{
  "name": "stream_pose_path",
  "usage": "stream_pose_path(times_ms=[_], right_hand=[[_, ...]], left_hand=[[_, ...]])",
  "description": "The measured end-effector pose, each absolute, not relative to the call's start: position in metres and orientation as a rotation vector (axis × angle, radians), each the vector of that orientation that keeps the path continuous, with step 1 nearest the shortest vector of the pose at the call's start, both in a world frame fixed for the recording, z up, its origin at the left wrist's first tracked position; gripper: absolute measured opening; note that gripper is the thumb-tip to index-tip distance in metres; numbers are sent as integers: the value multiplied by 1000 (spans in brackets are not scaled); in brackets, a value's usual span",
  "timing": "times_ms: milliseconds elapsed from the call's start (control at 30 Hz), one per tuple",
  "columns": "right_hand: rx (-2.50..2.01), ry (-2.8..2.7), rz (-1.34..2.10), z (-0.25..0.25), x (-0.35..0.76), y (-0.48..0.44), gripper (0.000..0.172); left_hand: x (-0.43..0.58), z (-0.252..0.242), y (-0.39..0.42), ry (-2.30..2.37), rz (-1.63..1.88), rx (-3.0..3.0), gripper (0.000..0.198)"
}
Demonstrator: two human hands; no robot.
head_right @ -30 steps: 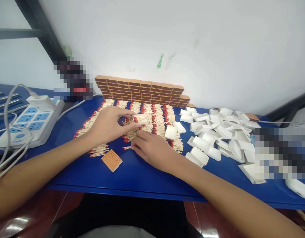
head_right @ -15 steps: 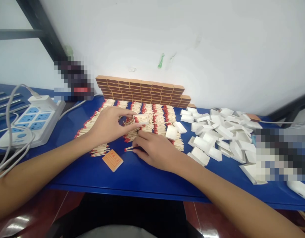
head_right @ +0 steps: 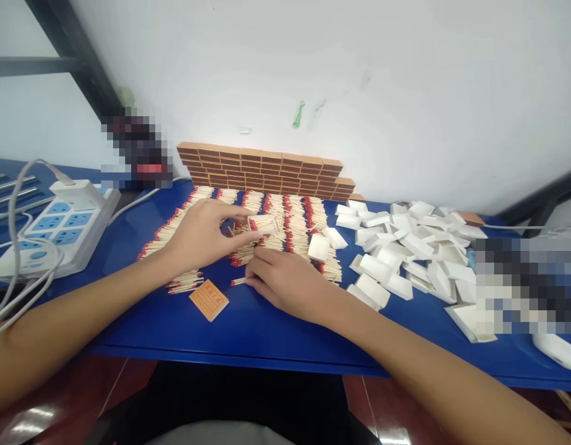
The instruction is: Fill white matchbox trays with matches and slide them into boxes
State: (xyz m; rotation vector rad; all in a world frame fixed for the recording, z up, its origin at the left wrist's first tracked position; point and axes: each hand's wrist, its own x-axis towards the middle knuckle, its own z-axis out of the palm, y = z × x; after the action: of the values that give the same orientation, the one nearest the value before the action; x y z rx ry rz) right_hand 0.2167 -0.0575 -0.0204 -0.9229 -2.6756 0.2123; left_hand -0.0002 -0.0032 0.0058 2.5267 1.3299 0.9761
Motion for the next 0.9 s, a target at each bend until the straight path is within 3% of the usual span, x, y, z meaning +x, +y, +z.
stream_pose_path(times_ms=[500,667,900], right_hand=[[-883,-2663,177,-8,222,-59,24],[-1017,-2383,1,2,242,-42,17],[-1105,-2367,-152,-4,250,-31,17]], left_hand=[[-2,5,0,1300,909,2559,39],[-1,0,2,1190,882,2651,30],[4,-1,-8,1012,892,2683,37]])
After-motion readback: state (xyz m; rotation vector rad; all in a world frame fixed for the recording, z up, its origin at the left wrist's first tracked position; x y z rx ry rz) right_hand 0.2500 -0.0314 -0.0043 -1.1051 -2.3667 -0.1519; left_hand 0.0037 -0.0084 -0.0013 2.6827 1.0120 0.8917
